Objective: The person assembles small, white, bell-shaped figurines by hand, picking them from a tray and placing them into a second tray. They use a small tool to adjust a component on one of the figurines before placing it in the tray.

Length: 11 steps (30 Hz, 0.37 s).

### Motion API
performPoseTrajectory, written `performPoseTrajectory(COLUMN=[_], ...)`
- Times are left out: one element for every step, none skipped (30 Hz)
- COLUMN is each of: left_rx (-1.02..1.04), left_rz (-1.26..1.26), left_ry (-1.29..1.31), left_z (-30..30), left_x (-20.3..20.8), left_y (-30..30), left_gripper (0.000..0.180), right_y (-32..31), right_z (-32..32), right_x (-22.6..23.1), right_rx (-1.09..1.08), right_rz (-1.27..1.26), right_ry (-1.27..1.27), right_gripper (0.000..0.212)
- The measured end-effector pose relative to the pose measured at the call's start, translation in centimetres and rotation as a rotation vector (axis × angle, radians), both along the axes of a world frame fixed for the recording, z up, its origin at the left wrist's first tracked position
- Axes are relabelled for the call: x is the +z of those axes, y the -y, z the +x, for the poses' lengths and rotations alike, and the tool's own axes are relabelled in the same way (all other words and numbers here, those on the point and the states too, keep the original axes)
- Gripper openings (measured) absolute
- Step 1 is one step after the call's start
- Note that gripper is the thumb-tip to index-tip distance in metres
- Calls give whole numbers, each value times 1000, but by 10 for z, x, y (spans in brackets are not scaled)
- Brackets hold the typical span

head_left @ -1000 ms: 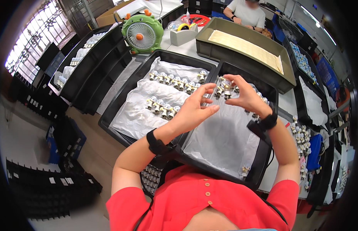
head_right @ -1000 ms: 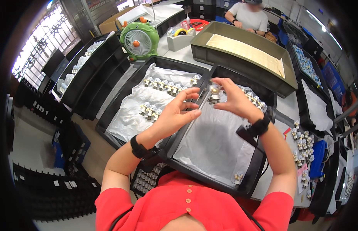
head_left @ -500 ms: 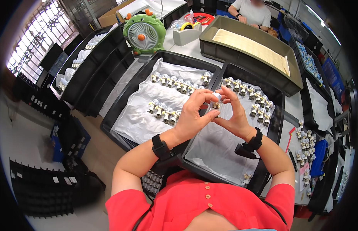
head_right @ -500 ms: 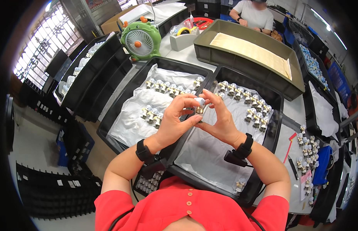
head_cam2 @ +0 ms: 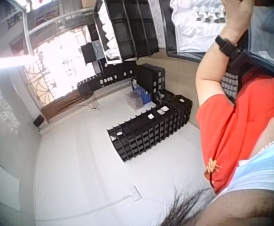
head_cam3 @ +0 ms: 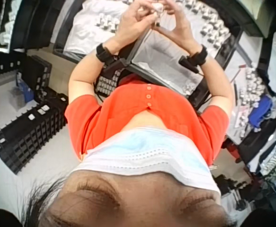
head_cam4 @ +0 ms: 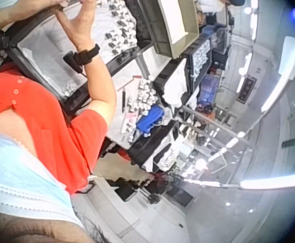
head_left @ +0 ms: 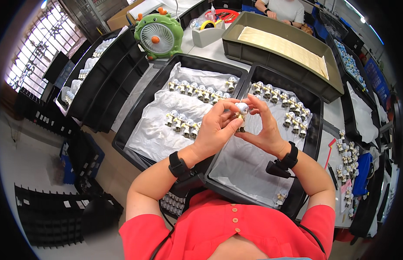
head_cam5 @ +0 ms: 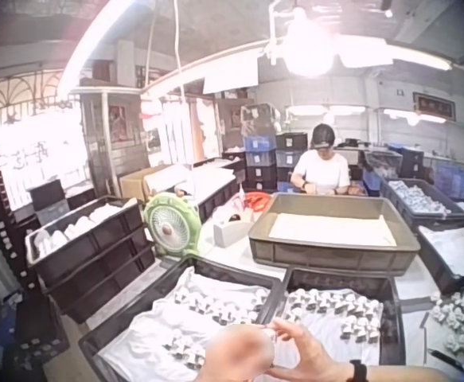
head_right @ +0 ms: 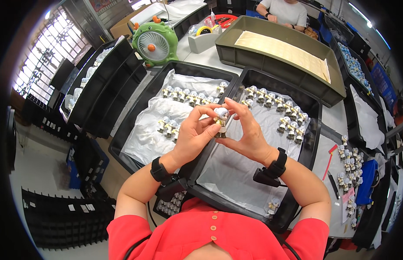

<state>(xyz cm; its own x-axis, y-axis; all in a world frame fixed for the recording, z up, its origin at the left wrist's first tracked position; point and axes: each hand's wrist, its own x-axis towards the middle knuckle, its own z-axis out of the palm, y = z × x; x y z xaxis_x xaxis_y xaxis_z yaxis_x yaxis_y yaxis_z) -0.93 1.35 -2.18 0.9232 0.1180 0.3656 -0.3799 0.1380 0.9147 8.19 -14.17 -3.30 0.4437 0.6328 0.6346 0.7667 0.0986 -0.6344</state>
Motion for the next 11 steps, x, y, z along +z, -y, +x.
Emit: performPoseTrajectory(left_rx=[-49,-43,-37,-31,-30,-29,-28,-41,-54,-67,-66], left_rz=[-79,-75,-71,-67,-77,-87,-96,-153,-211,-268,-268], left_ry=[-10,-22,-35,-48,-94,-141,-187,-234,-280,-326,-328], left_z=[0,0,0,-1,-1,-2,-2,-2,-2,-2,-2], left_x=[0,1,3,4,4,3,3,2,1,0,0], left_y=[0,0,0,0,-1,-2,-3,-3,-4,-4,-4], left_gripper=[21,22,22,22,23,23,24,25,27,28,28], right_y=[0,0,1,2,2,2,2,2,3,3,3], right_z=[-1,-1,-1,-1,-1,-2,-2,-3,-2,-1,0], right_x=[1,1,2,2,2,3,4,4,3,2,-1], right_rx=[8,13,1,-11,-20,-35,-50,-66,-63,-61,-57], right_rz=[13,26,34,41,49,56,64,70,75,80,85], right_ry=[-10,-22,-7,7,20,39,57,75,95,115,134], right_gripper=[94,95,95,95,95,96,96,96,96,96,96])
